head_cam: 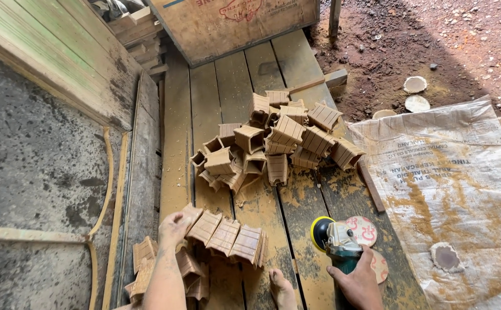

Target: The person sits on a wooden platform and uses an electric sander to smooth the surfaces of small, carved wooden pieces. They handle the pieces one at a time, sanding them and placing them into a growing pile of finished items.

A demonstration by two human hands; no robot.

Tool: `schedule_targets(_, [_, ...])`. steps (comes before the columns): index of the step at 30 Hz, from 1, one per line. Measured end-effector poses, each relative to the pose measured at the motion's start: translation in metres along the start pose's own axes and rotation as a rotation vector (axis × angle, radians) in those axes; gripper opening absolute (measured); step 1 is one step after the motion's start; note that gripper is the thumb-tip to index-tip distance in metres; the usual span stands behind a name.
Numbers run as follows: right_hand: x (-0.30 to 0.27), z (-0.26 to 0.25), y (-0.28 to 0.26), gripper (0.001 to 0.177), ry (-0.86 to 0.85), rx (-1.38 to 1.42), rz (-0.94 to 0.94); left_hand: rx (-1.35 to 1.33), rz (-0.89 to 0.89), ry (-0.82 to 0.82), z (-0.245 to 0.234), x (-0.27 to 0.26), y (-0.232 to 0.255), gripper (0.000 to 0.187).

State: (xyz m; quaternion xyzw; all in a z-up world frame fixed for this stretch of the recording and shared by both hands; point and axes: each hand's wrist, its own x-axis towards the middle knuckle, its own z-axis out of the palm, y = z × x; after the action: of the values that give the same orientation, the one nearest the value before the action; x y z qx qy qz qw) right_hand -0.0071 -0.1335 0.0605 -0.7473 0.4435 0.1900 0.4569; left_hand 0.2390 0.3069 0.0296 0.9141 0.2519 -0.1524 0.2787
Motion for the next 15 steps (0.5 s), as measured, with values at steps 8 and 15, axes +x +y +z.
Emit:
schedule_targets(8, [0.02, 0.001, -0.005, 0.108, -0.033, 0.011, 0.046, 0.243, -0.064, -0.121, -0.003, 0.017, 0.038, 0.056])
schedule_targets(15, [0.066, 0.026, 0.033, 0.123, 0.0, -0.049, 0.098, 0.836, 0.595, 0.104, 0.071, 0.071, 0.156, 0.083])
